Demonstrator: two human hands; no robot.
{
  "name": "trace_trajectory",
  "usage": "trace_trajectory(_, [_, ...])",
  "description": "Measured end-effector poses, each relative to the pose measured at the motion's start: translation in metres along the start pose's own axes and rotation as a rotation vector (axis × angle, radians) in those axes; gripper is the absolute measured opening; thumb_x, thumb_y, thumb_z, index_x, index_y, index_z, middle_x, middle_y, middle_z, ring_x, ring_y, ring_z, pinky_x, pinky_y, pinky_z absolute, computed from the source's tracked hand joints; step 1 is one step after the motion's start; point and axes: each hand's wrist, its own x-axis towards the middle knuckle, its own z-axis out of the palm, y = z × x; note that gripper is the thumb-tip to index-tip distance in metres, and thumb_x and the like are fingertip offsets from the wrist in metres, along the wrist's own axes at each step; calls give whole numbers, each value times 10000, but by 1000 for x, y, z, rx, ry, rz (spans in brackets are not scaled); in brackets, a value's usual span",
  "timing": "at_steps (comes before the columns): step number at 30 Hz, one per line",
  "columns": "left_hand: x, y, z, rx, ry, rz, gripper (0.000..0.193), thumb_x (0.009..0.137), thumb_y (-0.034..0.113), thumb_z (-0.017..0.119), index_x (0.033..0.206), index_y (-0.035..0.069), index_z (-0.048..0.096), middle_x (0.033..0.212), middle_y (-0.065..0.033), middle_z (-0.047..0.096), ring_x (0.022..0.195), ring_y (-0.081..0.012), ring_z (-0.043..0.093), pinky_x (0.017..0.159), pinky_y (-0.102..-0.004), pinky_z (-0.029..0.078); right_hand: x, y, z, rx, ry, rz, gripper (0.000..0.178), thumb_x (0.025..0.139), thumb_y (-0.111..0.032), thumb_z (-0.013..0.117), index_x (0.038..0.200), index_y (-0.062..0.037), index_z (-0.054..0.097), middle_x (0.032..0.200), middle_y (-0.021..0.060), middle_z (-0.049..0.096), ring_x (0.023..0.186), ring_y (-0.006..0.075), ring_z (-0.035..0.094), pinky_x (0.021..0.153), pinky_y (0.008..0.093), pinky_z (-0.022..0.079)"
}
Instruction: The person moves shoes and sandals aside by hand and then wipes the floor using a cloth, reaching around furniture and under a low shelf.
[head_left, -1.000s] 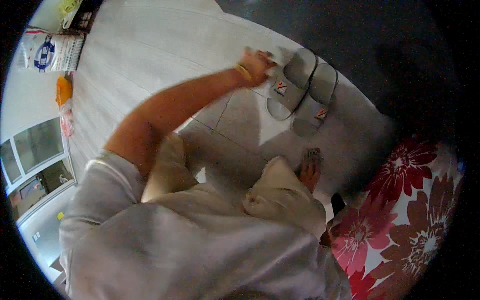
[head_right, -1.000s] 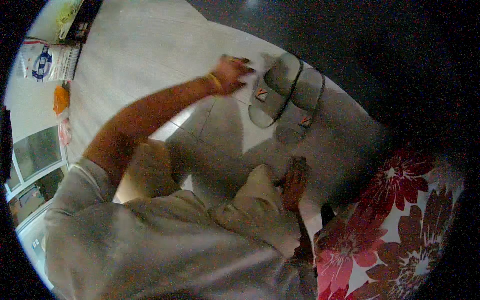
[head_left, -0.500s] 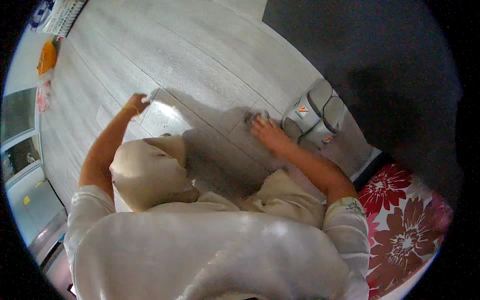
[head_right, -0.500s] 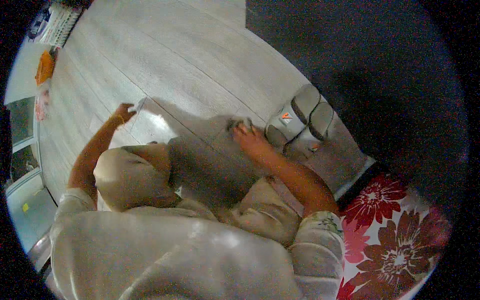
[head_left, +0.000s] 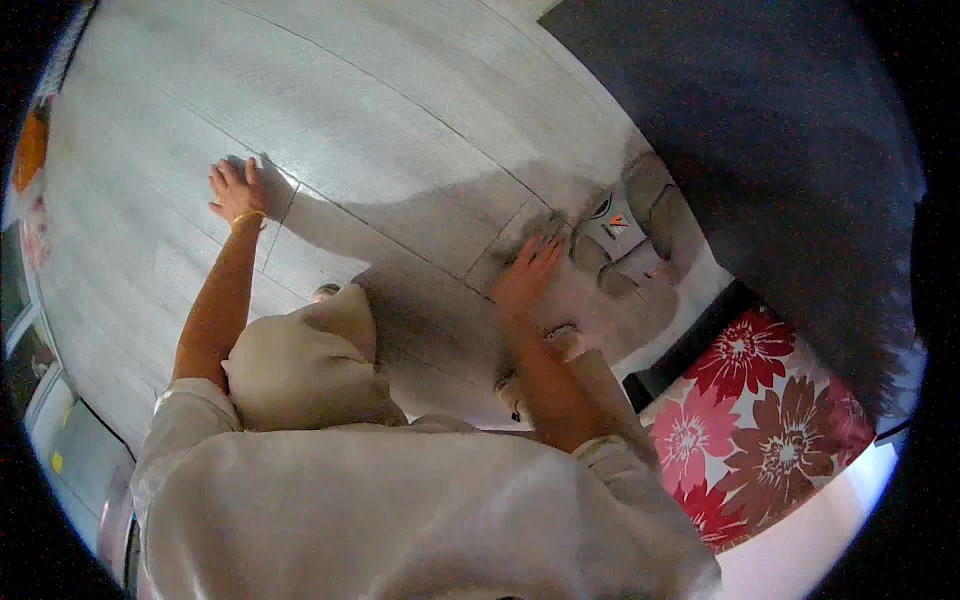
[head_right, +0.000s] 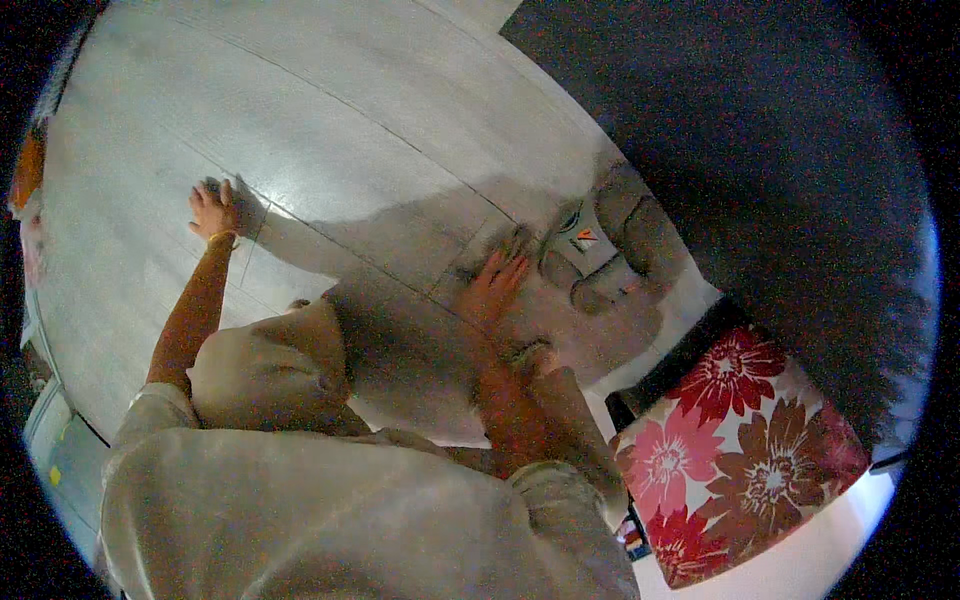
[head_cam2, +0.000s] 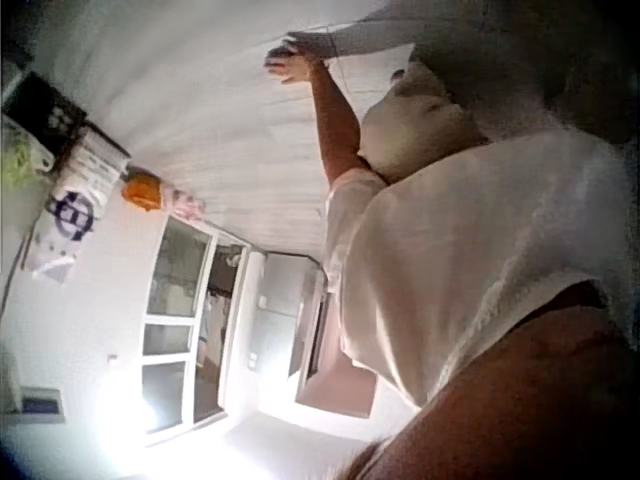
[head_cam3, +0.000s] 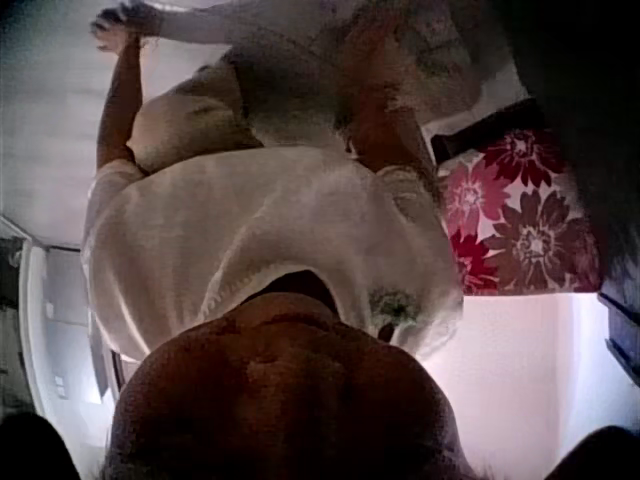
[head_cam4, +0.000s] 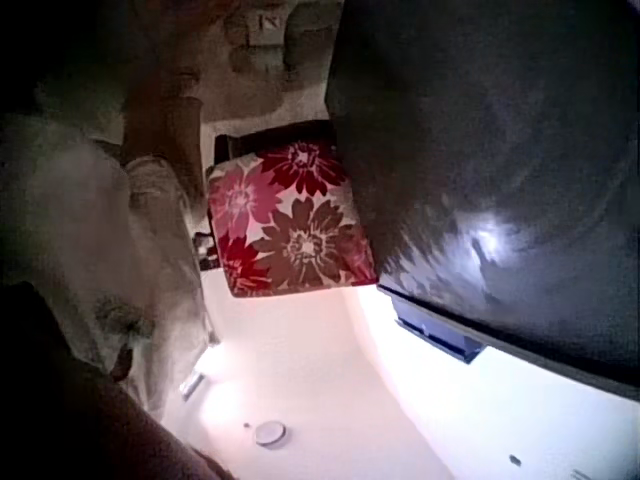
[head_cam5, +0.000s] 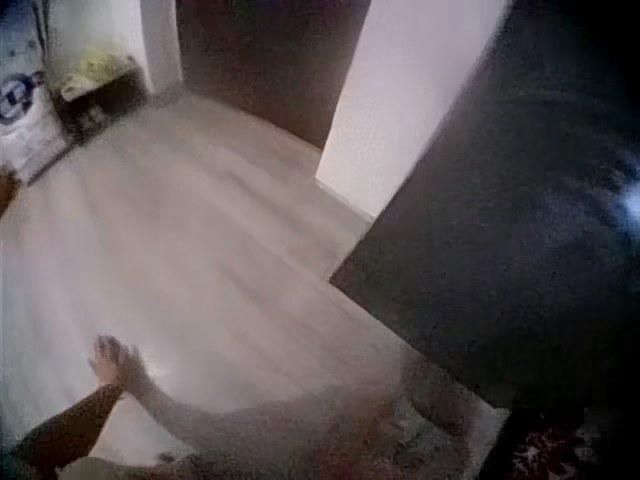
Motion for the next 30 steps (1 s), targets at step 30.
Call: trace_trajectory(30, [28, 22, -10, -148, 111, -365, 758, 874, 593, 312, 1410, 62, 239, 1482, -150, 176, 1380, -298, 118, 1073, -543, 125, 150, -89, 34, 408, 134, 113, 469, 785, -113, 509, 1231, 21, 459, 1328, 236, 389, 1266, 416, 303, 1030, 513, 240])
